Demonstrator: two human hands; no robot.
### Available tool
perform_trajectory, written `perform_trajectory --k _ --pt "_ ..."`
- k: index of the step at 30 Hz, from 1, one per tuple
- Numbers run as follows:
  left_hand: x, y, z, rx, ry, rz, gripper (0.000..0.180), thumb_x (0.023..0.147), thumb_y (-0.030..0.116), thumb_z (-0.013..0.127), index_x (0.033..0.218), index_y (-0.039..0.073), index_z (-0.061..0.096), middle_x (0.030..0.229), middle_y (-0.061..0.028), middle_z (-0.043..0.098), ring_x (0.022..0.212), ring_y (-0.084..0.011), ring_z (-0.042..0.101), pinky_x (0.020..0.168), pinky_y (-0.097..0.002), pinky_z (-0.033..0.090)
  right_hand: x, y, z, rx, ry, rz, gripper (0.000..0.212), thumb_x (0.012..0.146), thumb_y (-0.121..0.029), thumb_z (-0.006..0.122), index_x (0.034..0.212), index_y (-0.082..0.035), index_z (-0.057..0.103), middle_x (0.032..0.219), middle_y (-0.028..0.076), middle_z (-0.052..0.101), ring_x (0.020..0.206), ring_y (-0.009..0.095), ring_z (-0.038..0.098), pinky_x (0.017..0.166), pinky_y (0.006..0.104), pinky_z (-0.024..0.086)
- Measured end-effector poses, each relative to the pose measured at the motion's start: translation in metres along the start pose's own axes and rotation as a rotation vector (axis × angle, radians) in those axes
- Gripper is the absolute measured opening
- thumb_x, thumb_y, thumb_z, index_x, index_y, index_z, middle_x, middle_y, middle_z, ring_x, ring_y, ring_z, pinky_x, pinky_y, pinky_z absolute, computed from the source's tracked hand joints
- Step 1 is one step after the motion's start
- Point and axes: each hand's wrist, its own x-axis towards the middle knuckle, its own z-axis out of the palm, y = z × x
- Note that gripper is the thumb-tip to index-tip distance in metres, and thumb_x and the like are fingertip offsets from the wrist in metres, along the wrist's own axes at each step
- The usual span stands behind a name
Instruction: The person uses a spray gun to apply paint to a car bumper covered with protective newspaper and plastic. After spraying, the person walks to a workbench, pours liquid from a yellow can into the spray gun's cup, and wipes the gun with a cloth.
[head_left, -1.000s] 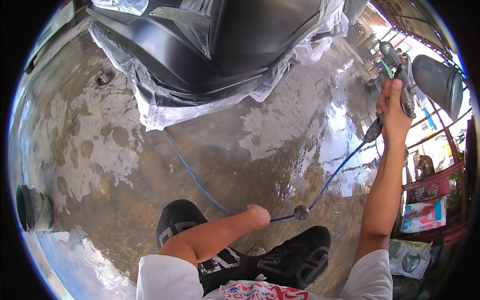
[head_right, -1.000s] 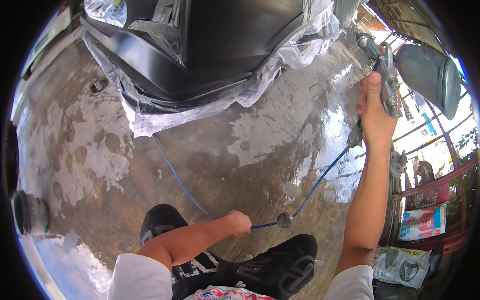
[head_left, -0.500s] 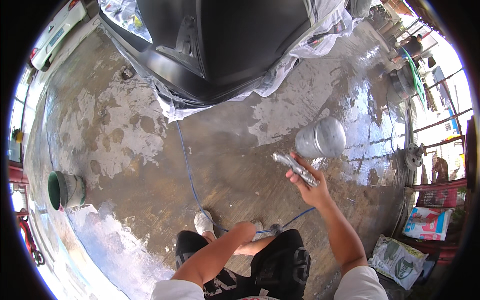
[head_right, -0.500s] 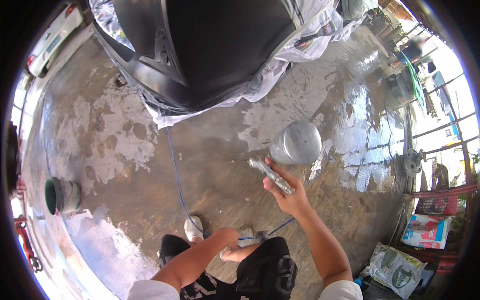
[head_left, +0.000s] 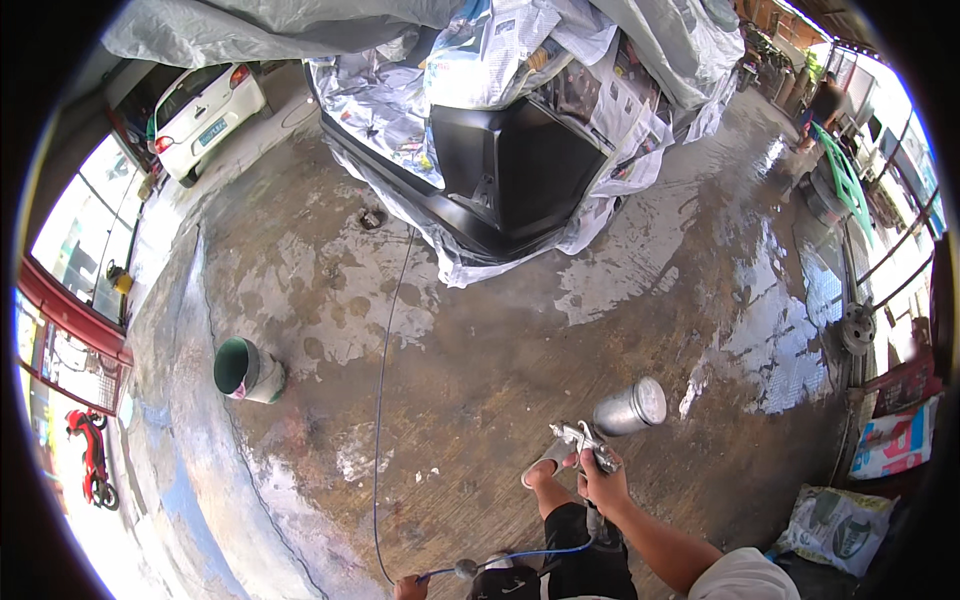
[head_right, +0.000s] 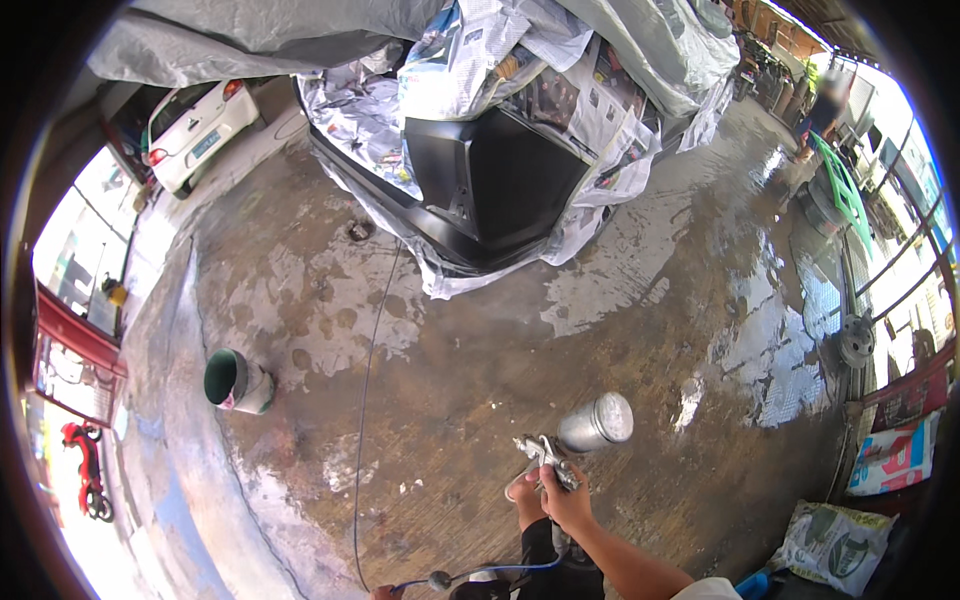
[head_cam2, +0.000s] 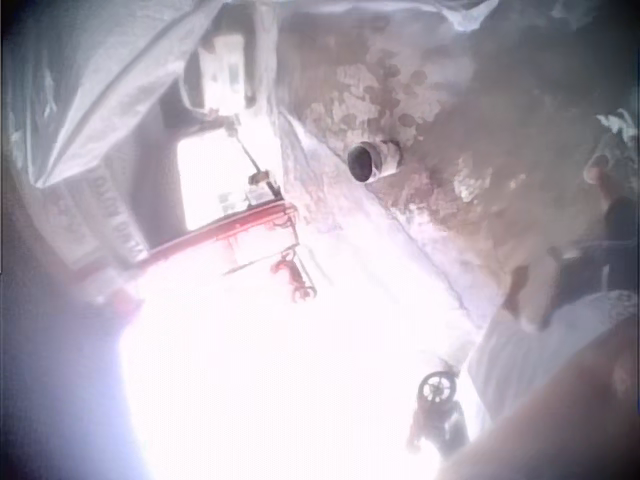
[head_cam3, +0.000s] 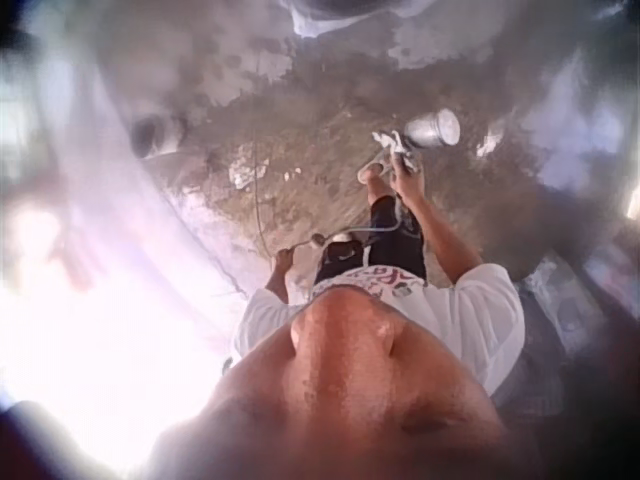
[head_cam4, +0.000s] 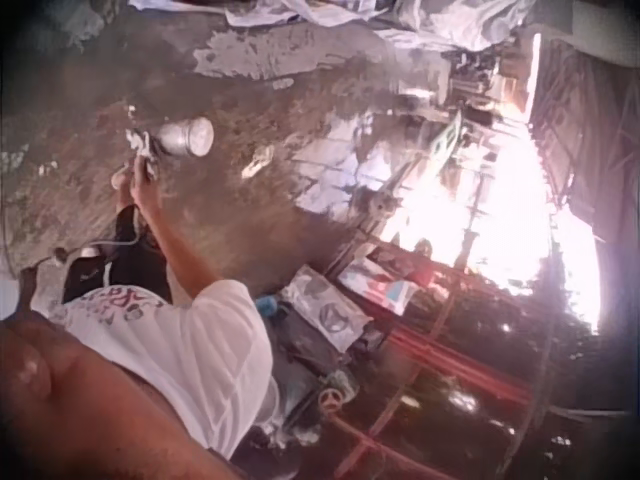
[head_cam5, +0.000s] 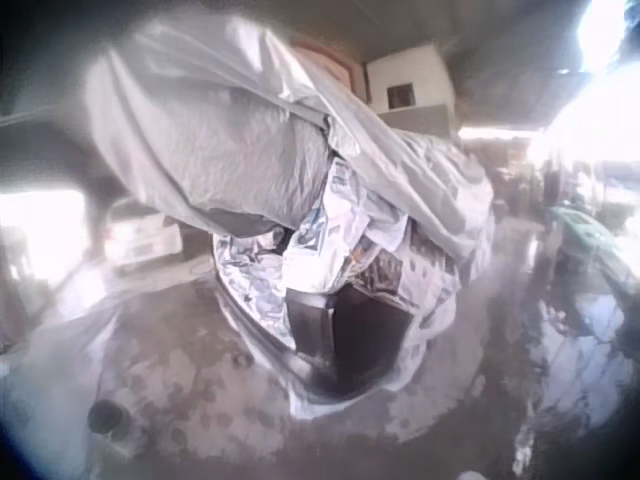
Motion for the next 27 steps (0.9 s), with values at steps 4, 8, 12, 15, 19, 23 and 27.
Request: perform_trajectory --k 4,8,12,15,19,23,27 --pt "-0.162 -0.053 0.023 -0.167 0.198 -0.235 0.036 0.102 0.032 0.057 0.105 -0.001 0.071 0.098 -0.0213 0.074 0.092 -0.033 0.068 0.079 -0.0473 0.05 -0.096 0.057 0.046 -0.009 -0.159 -0.069 0.023 0.102 -0.026 0.061 0.111 -0.004 0.061 0.089 0.004 0.072 0.047 0.002 0.05 0.039 0.0203 0.036" --pt "-0.216 -0.023 0.063 -0.265 0.016 -0.456 0.036 0.101 0.031 0.056 0.106 -0.001 0.071 0.1 -0.0218 0.073 0.093 -0.0339 0.068 0.079 -0.0473 0.05 -0.213 0.109 0.122 -0.046 -0.301 0.022 0.03 0.102 -0.031 0.061 0.118 -0.006 0.061 0.087 0.001 0.072 0.046 0.002 0.048 0.038 0.0208 0.036" --pt "-0.243 0.008 0.035 -0.259 -0.038 -0.426 0.035 0.101 0.031 0.056 0.108 -0.001 0.071 0.101 -0.0224 0.073 0.094 -0.0347 0.067 0.08 -0.0472 0.05 -0.318 0.133 0.167 0.02 -0.48 0.264 0.024 0.103 -0.03 0.059 0.12 -0.012 0.058 0.09 0.003 0.069 0.045 0.003 0.044 0.038 0.0227 0.032" --pt "-0.256 0.027 0.019 -0.228 -0.064 -0.375 0.035 0.1 0.031 0.056 0.109 0.0 0.07 0.102 -0.0229 0.072 0.095 -0.0353 0.067 0.081 -0.0472 0.051 -0.368 0.14 0.172 0.043 -0.625 0.332 0.032 0.103 -0.033 0.06 0.127 -0.012 0.058 0.087 0.002 0.069 0.045 0.003 0.045 0.038 0.0232 0.032" --pt "-0.243 0.069 0.013 -0.152 -0.139 -0.276 0.035 0.1 0.03 0.056 0.11 0.0 0.07 0.103 -0.0234 0.072 0.097 -0.0361 0.067 0.082 -0.0471 0.051 -0.379 0.125 0.136 -0.065 -0.605 0.099 0.039 0.102 -0.036 0.061 0.132 -0.011 0.058 0.086 0.0 0.07 0.048 0.003 0.047 0.041 0.0227 0.036" --pt "-0.209 0.136 0.03 -0.051 -0.224 -0.152 0.035 0.099 0.03 0.056 0.111 0.0 0.07 0.104 -0.024 0.071 0.098 -0.0369 0.067 0.083 -0.047 0.051 -0.349 0.069 0.053 -0.129 -0.404 -0.101 0.045 0.101 -0.039 0.061 0.136 -0.011 0.058 0.088 0.0 0.072 0.051 0.004 0.051 0.044 0.0228 0.039" --pt "-0.168 0.227 0.07 0.057 -0.321 -0.018 0.035 0.099 0.03 0.056 0.113 0.001 0.07 0.105 -0.0246 0.071 0.099 -0.0377 0.067 0.084 -0.047 0.051 -0.312 0.004 -0.103 -0.323 -0.159 -0.223 0.047 0.1 -0.039 0.062 0.137 -0.011 0.058 0.09 0.002 0.072 0.066 0.007 0.062 0.06 0.0265 0.048"
